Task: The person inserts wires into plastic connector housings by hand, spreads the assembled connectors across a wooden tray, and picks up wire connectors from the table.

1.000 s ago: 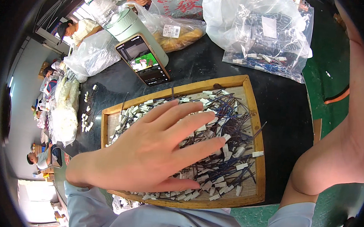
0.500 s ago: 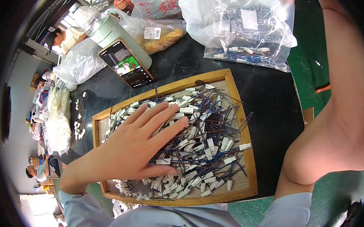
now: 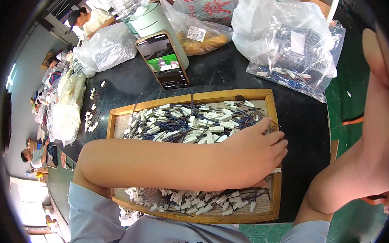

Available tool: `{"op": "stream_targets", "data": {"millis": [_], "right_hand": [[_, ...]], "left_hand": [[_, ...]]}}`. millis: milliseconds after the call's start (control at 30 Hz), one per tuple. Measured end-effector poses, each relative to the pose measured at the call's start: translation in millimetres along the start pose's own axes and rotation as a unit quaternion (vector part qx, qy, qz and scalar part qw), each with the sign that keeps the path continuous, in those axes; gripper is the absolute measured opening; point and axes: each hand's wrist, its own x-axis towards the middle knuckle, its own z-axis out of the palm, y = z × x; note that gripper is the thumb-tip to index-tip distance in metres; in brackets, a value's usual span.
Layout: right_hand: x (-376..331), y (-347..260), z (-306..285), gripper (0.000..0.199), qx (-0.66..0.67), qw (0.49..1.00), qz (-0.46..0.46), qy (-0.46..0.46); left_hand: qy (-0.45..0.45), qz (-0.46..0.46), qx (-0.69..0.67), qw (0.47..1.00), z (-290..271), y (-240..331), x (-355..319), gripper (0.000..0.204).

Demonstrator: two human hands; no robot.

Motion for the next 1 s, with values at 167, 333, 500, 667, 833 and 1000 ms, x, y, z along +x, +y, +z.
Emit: {"op": "stream_targets", "data": {"millis": [167, 333, 500, 667, 833, 1000], "right_hand": [[11.6, 13.6, 25.1, 0.036, 0.004, 1.000, -0.008, -0.012], [18.1, 14.6, 21.2, 0.037, 0.001, 1.000, -0.019, -0.022], [14.0, 7.8, 12.3, 0.038, -0.024, 0.999, -0.011, -0.020], [88.0, 27.4, 131.8, 0.039, -0.024, 0.999, -0.031, -0.035], [106.6, 26.3, 145.1, 0.039, 0.006, 0.998, 0.001, -0.065], [103.1, 22.7, 166.9, 0.038, 0.075, 0.997, -0.009, 0.023]], "left_hand": [[-0.077, -0.084, 0.086, 0.990, -15.3, -1.3, -22.3, 0.060], [0.091, -0.049, -0.031, 0.994, -57.4, -8.0, -41.9, 0.053], [0.161, -0.097, -0.090, 0.978, -76.1, -41.6, -70.1, 0.047], [0.001, -0.140, -0.127, 0.982, -53.5, -37.7, -63.8, 0.057], [0.037, -0.127, -0.057, 0.989, -7.1, -18.0, -9.9, 0.072], [-0.001, -0.110, -0.045, 0.993, 3.3, -9.0, -4.7, 0.080]]}}
